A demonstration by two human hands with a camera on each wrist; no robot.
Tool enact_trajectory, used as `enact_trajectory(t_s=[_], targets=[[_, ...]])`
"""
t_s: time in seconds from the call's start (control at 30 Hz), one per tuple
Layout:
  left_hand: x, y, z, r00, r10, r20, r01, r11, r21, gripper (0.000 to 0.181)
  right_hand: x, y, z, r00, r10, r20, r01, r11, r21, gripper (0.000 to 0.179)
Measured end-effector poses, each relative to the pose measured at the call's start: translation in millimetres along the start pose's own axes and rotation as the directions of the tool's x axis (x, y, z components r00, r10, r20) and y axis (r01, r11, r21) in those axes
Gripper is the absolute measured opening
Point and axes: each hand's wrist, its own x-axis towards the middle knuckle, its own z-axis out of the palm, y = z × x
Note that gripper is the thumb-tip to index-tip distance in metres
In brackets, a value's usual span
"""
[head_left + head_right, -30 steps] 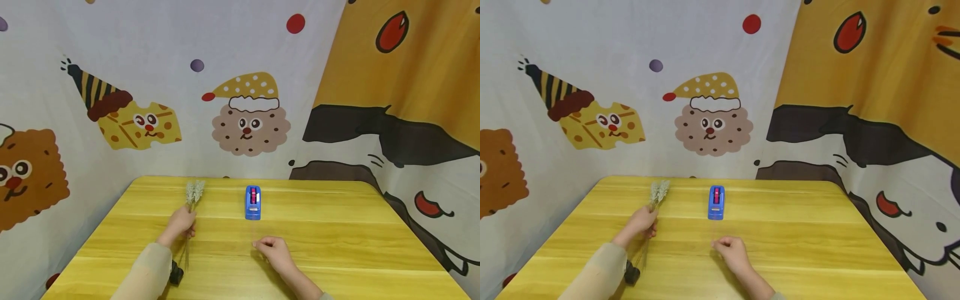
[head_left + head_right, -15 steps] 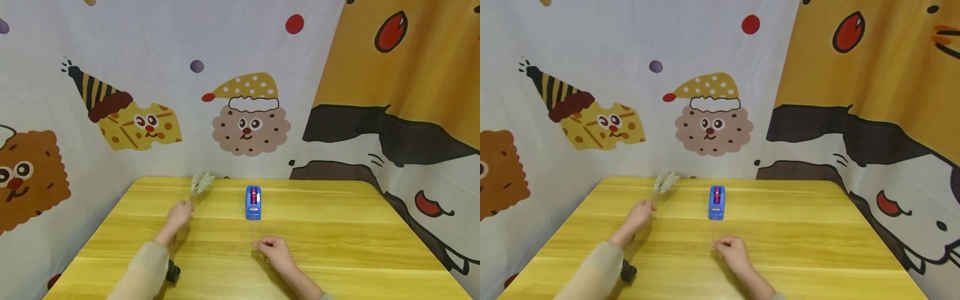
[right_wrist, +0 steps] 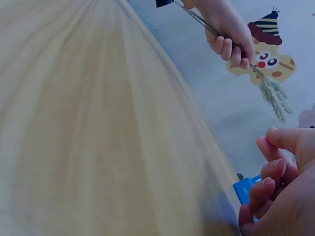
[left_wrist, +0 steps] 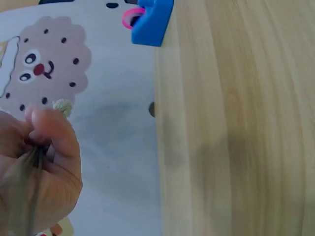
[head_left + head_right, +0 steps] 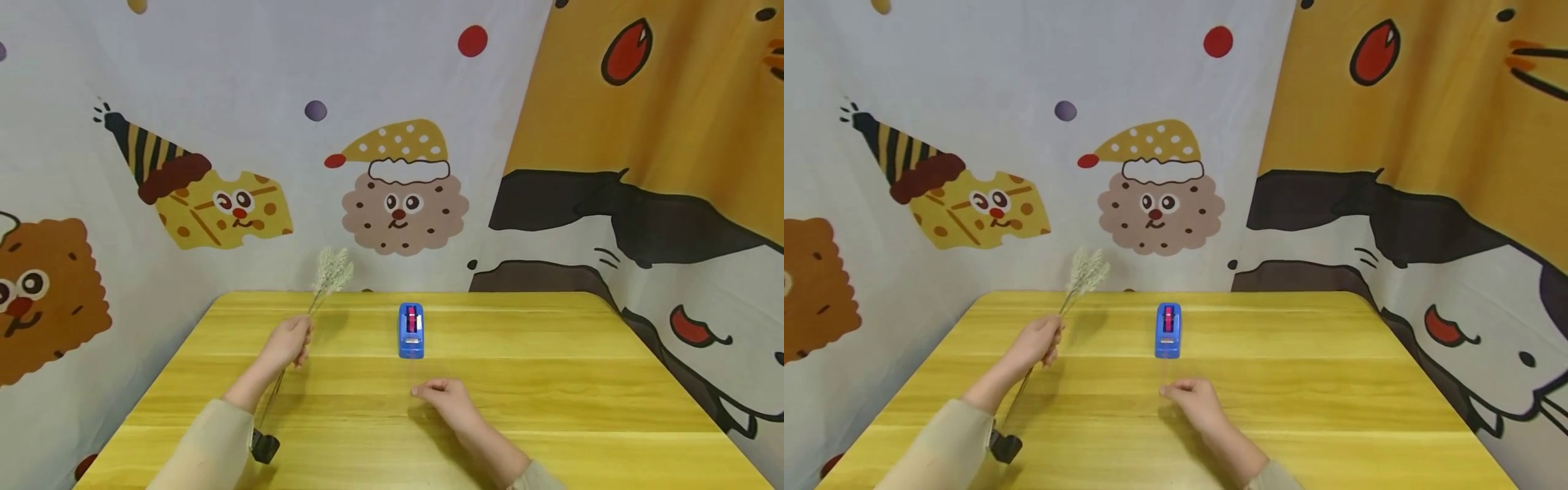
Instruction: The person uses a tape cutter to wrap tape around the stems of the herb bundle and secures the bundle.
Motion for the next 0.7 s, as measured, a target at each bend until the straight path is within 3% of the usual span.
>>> enact_trajectory(t_s=[0.13, 0.27, 0.47, 0.57, 0.7], targets=[[-8.0, 4.9, -2.0, 0.997, 0.058, 0.049, -0.062, 0.995, 0.078, 0.039, 3.5, -8, -4, 1.000, 0.003, 0.015, -0.003, 1.000, -0.012, 0.022], [-15.6, 7.7, -4.3, 0.989, 0.137, 0.061, -0.146, 0.973, 0.179, 0.041, 5.9, -16, -9, 0.998, 0.010, 0.067, -0.010, 1.000, -0.001, 0.026], [-35.4, 20.2, -8.1, 0.967, 0.203, 0.156, -0.231, 0.953, 0.196, 0.035, 8.7, -23, -18, 0.989, -0.010, 0.150, 0.012, 1.000, -0.013, 0.030], [-47.6, 28.9, -8.6, 0.928, 0.279, 0.245, -0.336, 0.912, 0.236, 0.032, 10.6, -27, -22, 0.983, 0.000, 0.183, 0.004, 1.000, -0.019, 0.027], [-60.8, 37.5, -5.0, 0.838, 0.358, 0.413, -0.460, 0.869, 0.180, 0.027, 13.8, -32, -26, 0.976, 0.015, 0.218, -0.012, 1.000, -0.016, 0.029]])
